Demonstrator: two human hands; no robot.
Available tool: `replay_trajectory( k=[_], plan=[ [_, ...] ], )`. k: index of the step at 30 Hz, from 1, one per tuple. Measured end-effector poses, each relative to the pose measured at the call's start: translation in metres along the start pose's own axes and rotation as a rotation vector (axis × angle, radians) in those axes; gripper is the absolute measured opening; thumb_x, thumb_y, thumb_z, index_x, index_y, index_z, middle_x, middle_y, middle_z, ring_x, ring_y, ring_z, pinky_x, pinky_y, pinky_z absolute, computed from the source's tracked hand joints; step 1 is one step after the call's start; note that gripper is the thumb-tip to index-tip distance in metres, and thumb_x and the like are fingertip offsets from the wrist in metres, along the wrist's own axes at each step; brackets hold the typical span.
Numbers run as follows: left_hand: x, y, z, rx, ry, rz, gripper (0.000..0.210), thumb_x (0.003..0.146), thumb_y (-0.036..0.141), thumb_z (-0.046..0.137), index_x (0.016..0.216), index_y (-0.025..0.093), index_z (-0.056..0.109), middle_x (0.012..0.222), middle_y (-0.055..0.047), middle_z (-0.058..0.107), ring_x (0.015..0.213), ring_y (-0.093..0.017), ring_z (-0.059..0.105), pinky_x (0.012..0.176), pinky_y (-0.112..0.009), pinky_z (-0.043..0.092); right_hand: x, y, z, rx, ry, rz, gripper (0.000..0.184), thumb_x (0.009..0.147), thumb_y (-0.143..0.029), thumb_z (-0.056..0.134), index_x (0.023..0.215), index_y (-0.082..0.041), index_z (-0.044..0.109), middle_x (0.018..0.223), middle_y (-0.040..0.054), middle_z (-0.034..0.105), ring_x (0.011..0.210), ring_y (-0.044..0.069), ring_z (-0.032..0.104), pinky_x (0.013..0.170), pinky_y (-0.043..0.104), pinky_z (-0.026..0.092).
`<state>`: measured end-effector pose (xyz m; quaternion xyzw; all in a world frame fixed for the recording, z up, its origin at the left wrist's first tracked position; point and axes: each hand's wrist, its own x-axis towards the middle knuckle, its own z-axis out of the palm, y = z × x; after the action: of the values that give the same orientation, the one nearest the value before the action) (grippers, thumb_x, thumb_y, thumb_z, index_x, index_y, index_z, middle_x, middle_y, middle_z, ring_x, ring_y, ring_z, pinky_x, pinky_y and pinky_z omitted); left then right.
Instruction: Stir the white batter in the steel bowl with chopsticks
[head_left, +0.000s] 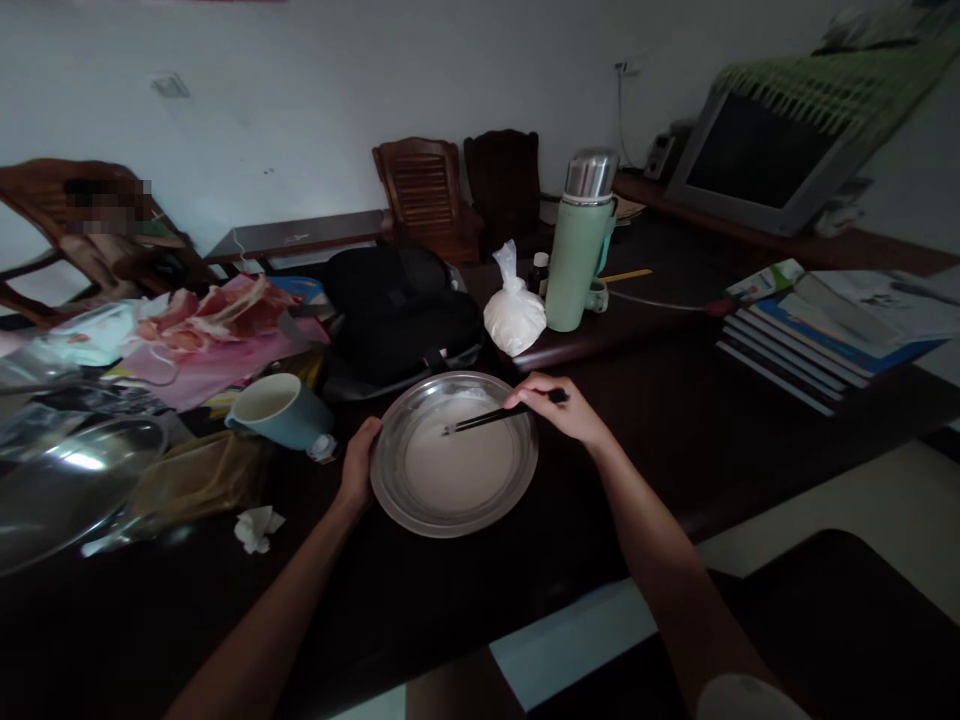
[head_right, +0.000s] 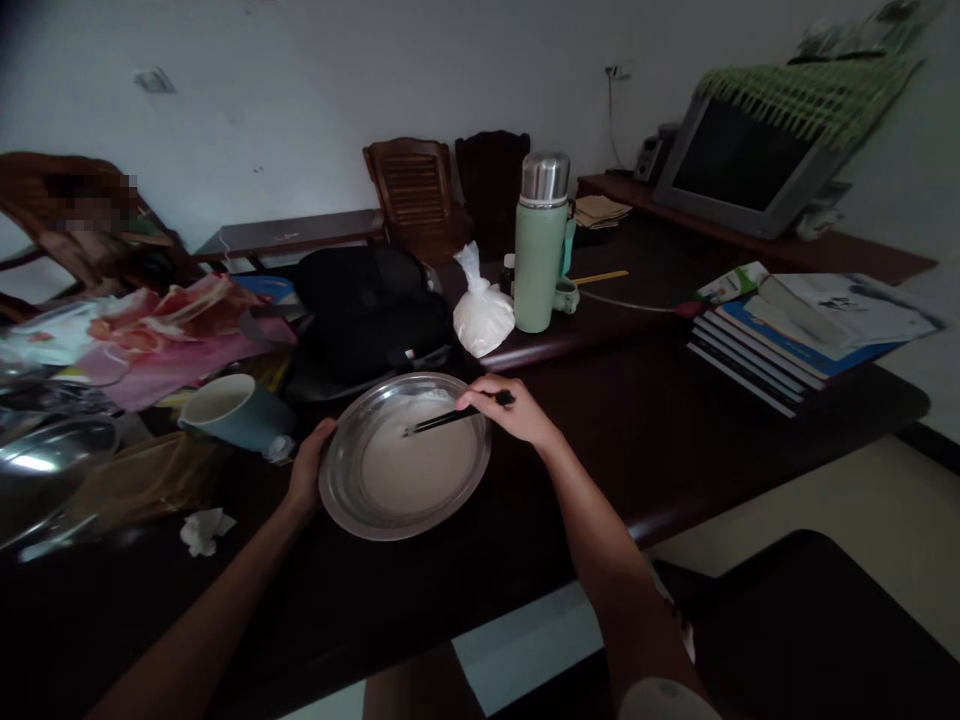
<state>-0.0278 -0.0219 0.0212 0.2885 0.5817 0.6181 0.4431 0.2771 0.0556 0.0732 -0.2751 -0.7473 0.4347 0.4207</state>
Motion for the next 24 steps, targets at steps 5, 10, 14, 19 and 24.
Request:
replay_trajectory(
  k=[5,10,14,19,24],
  plan=[
    [0.0,0.0,0.0,-0.004,0.01,-0.003,0.036,0.067,0.043,0.074,0.061,0.02,0.048,0.057,0.006,0.045,0.053,-0.01,0.039,0.05,-0.024,0.035,-0.005,0.006,-0.018,0.022,0.244,0.069,0.048,0.093,-0.062,0.054,0.08,-0.022,0.076,0.061,0.0028,0.074,0.072,0.022,0.07,0.088,0.04,0.052],
    [0.0,0.001,0.001,0.0,0.021,-0.018,0.035,0.068,0.043,0.073,0.062,0.02,0.047,0.057,0.006,0.044,0.052,-0.01,0.039,0.049,-0.024,0.033,-0.005,0.003,-0.003,0.121,-0.074,0.064,0.042,0.092,-0.057,0.058,0.082,-0.021,0.077,0.073,0.0034,0.078,0.075,0.019,0.072,0.081,0.035,0.053],
    [-0.001,0.004,0.003,0.008,0.038,-0.029,0.034,0.064,0.043,0.073,0.061,0.02,0.048,0.056,0.006,0.043,0.051,-0.01,0.037,0.048,-0.024,0.031,-0.001,0.003,0.0,0.023,-0.103,0.034,0.039,0.093,-0.054,0.057,0.085,-0.022,0.078,0.091,0.0036,0.08,0.085,0.018,0.071,0.082,0.032,0.052],
    [-0.001,0.003,0.003,0.021,0.031,-0.023,0.036,0.061,0.044,0.074,0.059,0.02,0.047,0.055,0.005,0.043,0.052,-0.01,0.036,0.047,-0.024,0.029,-0.002,0.007,-0.018,0.035,0.182,0.084,0.045,0.091,-0.061,0.057,0.081,-0.022,0.076,0.069,0.0026,0.077,0.072,0.019,0.07,0.081,0.035,0.052],
    [-0.001,0.002,0.003,0.025,0.028,-0.003,0.037,0.063,0.044,0.074,0.059,0.021,0.046,0.056,0.005,0.041,0.053,-0.01,0.035,0.048,-0.025,0.03,-0.003,0.002,-0.008,0.088,-0.007,0.099,0.047,0.09,-0.063,0.058,0.08,-0.02,0.076,0.068,0.0034,0.077,0.069,0.018,0.07,0.076,0.033,0.053]
  ],
)
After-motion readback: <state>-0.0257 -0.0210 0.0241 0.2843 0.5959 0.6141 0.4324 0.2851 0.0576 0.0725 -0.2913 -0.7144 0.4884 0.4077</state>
